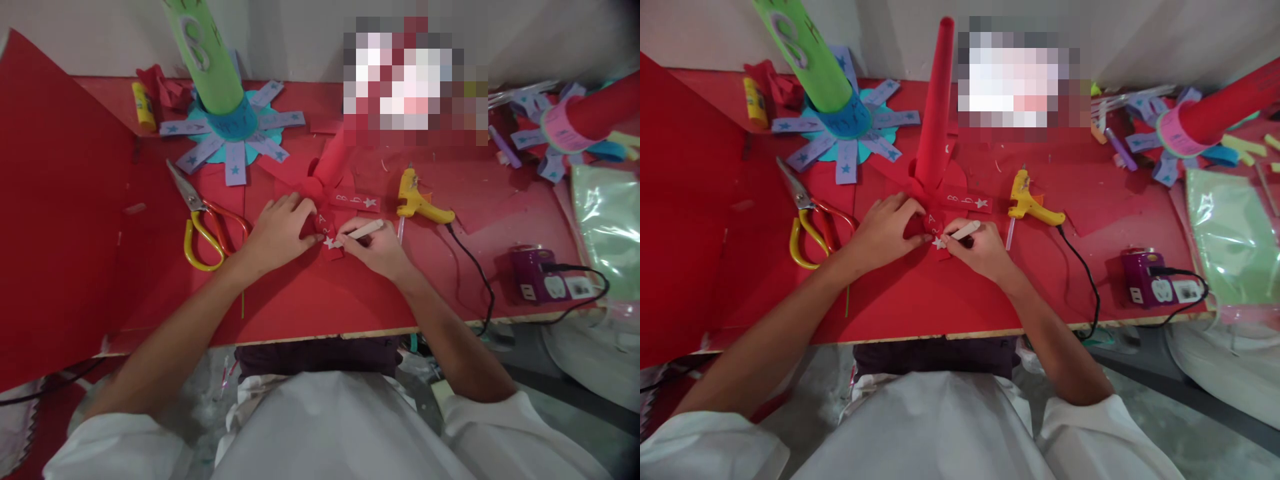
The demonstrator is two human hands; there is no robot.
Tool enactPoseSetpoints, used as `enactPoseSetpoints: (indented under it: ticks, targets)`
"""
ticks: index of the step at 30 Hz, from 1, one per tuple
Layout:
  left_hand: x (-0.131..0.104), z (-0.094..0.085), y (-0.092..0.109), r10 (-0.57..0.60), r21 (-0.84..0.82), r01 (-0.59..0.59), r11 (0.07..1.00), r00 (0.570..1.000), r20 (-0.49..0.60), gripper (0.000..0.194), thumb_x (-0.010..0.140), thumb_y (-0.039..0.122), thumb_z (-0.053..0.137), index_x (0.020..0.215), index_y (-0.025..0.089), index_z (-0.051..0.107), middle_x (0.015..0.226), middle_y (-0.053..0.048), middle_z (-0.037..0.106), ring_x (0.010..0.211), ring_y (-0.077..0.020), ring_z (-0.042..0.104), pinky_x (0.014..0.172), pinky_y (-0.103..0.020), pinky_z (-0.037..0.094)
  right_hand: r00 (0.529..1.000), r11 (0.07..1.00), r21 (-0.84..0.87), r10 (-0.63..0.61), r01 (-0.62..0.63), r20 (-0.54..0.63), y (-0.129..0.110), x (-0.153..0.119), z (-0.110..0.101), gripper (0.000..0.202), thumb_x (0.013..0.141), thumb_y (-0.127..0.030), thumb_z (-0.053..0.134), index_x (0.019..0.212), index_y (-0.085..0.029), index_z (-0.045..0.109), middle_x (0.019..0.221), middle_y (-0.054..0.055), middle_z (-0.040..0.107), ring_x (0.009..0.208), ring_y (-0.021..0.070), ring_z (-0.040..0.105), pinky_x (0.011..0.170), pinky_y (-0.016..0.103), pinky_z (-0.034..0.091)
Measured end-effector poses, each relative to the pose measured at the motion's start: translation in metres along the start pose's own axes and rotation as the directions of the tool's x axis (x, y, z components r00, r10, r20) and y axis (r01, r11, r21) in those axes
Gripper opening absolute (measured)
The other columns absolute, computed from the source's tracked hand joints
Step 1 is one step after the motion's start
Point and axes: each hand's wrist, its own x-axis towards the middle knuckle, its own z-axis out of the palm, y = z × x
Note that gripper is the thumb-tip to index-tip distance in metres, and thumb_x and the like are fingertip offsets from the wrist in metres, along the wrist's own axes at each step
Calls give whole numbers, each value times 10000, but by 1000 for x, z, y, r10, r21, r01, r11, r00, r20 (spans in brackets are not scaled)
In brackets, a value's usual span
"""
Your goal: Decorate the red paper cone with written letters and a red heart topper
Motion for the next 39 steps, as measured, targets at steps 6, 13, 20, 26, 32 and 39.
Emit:
enactPoseSetpoints:
  ticks: [6, 13, 20, 26, 32, 39]
  targets:
    - [0, -1, 1, -10, -8, 10, 1000, 1000, 3, 362, 952, 390, 761, 1225, 193, 629, 1308, -158, 673, 1244, -388, 639, 1069, -515, 468, 1000, 1000, -8, 0, 0, 11, -2, 1, -1, 206, 939, -365, 699, 834, -200, 764, 722, 14, 744, 612, 134, 594, 569, 278, 416]
    - [0, 0, 0, 1, -15, -1, 1000, 1000, -6, 357, 964, 387, 751, 1239, 189, 634, 1307, -156, 672, 1251, -391, 643, 1078, -526, 468, 1000, 1000, -2, -1, 1, 5, 0, 1, -1, 196, 939, -351, 696, 836, -198, 764, 717, 9, 736, 606, 128, 587, 566, 271, 419]
    - [0, 0, 0, -2, -11, 2, 1000, 1000, -4, 358, 965, 387, 749, 1242, 195, 628, 1318, -155, 669, 1260, -386, 640, 1084, -525, 465, 1000, 1000, 0, 12, -12, 1, -1, 1, -1, 188, 929, -348, 700, 831, -201, 762, 722, 9, 741, 615, 132, 599, 575, 275, 424]
    - [0, 1, 0, -2, -9, 2, 1000, 1000, -7, 358, 962, 396, 746, 1236, 198, 628, 1307, -153, 671, 1238, -382, 641, 1077, -524, 466, 1000, 1000, -26, 4, -4, 0, -1, 1, -1, 186, 931, -341, 689, 828, -201, 755, 708, 5, 725, 601, 128, 577, 564, 277, 401]
    - [0, 1, 0, -8, -23, 7, 1000, 1000, -13, 342, 952, 378, 747, 1224, 208, 630, 1305, -149, 669, 1246, -377, 633, 1084, -515, 458, 1000, 1000, -24, 13, -13, -7, -1, 1, -1, 178, 930, -330, 686, 830, -198, 751, 712, 7, 722, 599, 128, 570, 563, 279, 393]
    - [0, -1, 2, -21, -30, 21, 999, 1000, 7, 350, 948, 368, 753, 1233, 206, 631, 1317, -155, 667, 1257, -384, 636, 1099, -536, 456, 1000, 999, -39, 29, -29, 7, -1, 1, -2, 196, 948, -356, 687, 848, -200, 750, 703, 2, 711, 607, 134, 580, 582, 288, 403]
